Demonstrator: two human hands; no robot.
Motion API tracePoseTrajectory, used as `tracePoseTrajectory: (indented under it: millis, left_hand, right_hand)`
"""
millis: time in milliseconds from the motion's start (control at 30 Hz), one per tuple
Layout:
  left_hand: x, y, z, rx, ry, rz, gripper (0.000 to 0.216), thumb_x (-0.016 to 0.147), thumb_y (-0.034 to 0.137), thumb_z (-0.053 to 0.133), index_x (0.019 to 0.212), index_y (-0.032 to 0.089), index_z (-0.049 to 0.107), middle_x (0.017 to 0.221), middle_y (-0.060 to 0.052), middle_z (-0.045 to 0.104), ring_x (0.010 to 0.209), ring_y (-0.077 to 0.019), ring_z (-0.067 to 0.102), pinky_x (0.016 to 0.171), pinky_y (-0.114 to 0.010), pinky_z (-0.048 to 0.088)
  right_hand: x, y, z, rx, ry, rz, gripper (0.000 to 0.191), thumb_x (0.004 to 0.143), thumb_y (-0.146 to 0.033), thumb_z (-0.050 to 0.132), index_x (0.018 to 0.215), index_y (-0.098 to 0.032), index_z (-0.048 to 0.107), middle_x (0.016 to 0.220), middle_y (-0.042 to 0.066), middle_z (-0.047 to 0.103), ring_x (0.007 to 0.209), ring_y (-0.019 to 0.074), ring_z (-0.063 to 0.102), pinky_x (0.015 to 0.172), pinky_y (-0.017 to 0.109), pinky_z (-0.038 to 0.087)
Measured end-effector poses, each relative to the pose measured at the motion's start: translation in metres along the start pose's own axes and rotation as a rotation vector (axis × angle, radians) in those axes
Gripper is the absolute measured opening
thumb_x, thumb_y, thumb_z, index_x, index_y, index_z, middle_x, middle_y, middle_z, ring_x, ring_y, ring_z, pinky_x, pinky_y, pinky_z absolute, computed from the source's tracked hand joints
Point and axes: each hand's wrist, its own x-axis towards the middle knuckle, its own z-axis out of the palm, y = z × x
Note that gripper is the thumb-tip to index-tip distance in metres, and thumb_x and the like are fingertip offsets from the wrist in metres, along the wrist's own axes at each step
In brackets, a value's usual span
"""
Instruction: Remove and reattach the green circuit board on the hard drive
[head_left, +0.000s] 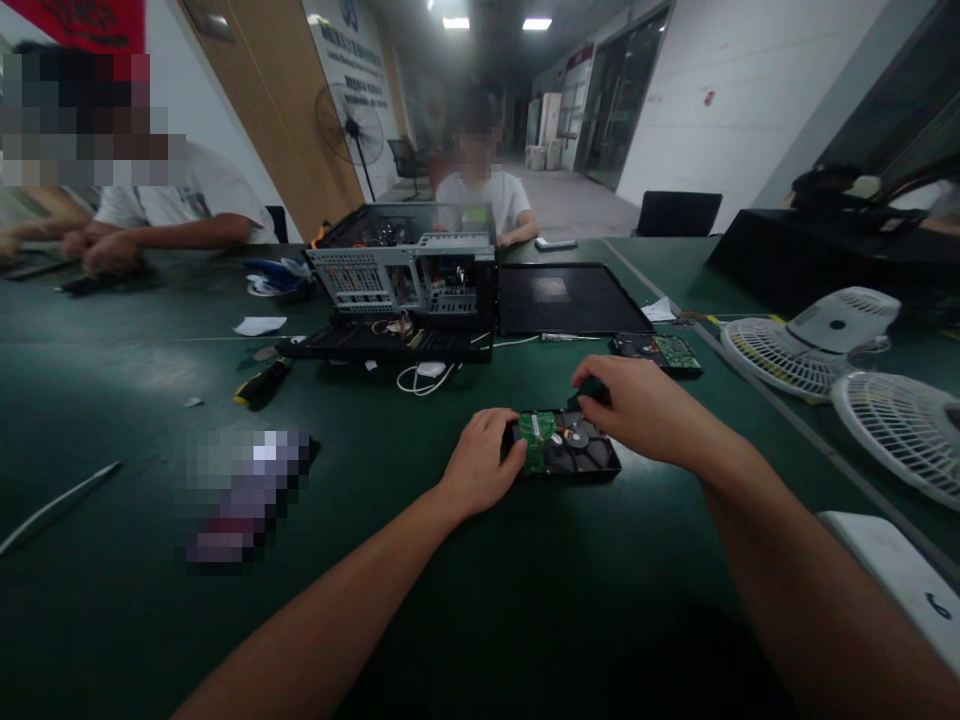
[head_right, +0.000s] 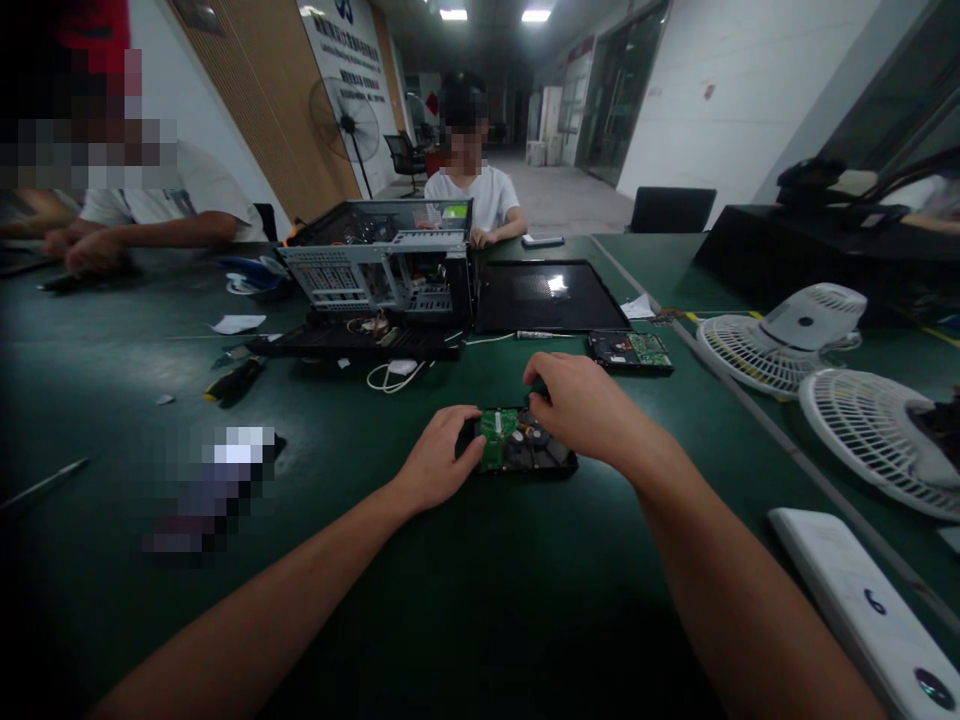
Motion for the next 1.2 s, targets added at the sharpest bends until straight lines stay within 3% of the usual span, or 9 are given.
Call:
tracePoseTrajectory:
  millis: [700, 967, 1200]
  left_hand:
    - [0.0001, 0.0000, 0.0004, -0.007, 0.011, 0.001, 0.036, 0.096, 0.030, 0.059, 0.131, 0.020, 0.057, 0.132, -0.012, 0.062, 0.127, -0.0293, 0.056, 0.112, -0.051, 0.046]
    - [0.0001, 0.0010, -0.0001, -0.024, 0.014, 0.007, 0.035, 0.097, 0.030, 0.059, 0.130, 0.019, 0.057, 0.131, -0.012, 0.063, 0.126, -0.0289, 0.055, 0.112, -0.050, 0.046]
    - [0.0002, 0.0010, -0.0032, -0.118, 0.087, -0.051, 0.029, 0.098, 0.024, 0.055, 0.127, 0.022, 0.059, 0.129, -0.009, 0.063, 0.123, -0.0252, 0.059, 0.109, -0.045, 0.049]
  right_hand:
    - [-0.0011, 0.0006, -0.0020, 0.005, 0.039, 0.009, 0.022, 0.089, -0.022, 0.058, 0.107, -0.017, 0.070, 0.095, 0.008, 0.075, 0.082, 0.0220, 0.067, 0.078, 0.034, 0.047]
    - [-0.0004, -0.0020, -0.0018, 0.005, 0.017, 0.007, 0.022, 0.088, -0.021, 0.057, 0.105, -0.017, 0.070, 0.102, 0.010, 0.076, 0.091, 0.0238, 0.068, 0.082, 0.037, 0.048]
    - [0.0000, 0.0019, 0.0007, -0.004, 0.027, 0.010, 0.021, 0.089, -0.021, 0.057, 0.106, -0.017, 0.069, 0.098, 0.008, 0.075, 0.086, 0.0225, 0.067, 0.080, 0.035, 0.048]
